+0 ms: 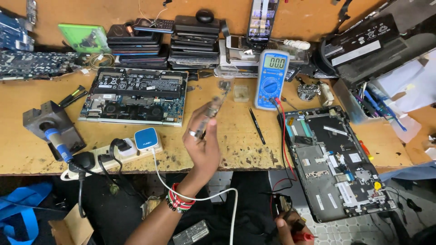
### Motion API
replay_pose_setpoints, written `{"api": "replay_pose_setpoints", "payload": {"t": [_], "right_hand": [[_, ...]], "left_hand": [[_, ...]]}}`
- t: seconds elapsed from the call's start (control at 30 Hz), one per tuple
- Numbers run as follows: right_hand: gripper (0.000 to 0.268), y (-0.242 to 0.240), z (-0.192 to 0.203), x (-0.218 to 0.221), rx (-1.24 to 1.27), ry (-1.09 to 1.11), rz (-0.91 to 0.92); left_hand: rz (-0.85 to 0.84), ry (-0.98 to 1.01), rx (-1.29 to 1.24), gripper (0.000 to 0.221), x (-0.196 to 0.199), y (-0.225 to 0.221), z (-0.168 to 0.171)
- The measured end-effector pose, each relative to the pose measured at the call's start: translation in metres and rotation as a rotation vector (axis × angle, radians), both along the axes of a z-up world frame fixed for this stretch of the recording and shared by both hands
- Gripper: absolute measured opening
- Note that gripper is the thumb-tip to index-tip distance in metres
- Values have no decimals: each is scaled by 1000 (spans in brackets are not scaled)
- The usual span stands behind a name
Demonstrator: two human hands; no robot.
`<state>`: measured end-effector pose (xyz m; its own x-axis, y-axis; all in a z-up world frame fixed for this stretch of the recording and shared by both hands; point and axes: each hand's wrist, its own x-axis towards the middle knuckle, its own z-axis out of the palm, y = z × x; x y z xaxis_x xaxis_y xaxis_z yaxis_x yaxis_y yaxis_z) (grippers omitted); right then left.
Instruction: Testing and diagnosing laptop motherboard components using a multimeter and power supply.
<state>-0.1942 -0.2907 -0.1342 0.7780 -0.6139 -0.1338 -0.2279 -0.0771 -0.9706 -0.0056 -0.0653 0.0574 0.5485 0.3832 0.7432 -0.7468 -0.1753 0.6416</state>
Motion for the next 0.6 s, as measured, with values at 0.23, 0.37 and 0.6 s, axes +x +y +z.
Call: {"api": "replay_pose_setpoints", "payload": {"t": [0.23,0.37,0.6], "right_hand": [[23,4,-1,7,-9,81,-5],[64,11,-59,4,-90,140,-303],[17,26,-11,5,-150,-63,37]], "left_hand": [[-190,58,-250,37,-19,-14,-25],[-145,2,-255,20,-35,-17,-37],[-60,42,-163,27,-41,-10,-78]]}}
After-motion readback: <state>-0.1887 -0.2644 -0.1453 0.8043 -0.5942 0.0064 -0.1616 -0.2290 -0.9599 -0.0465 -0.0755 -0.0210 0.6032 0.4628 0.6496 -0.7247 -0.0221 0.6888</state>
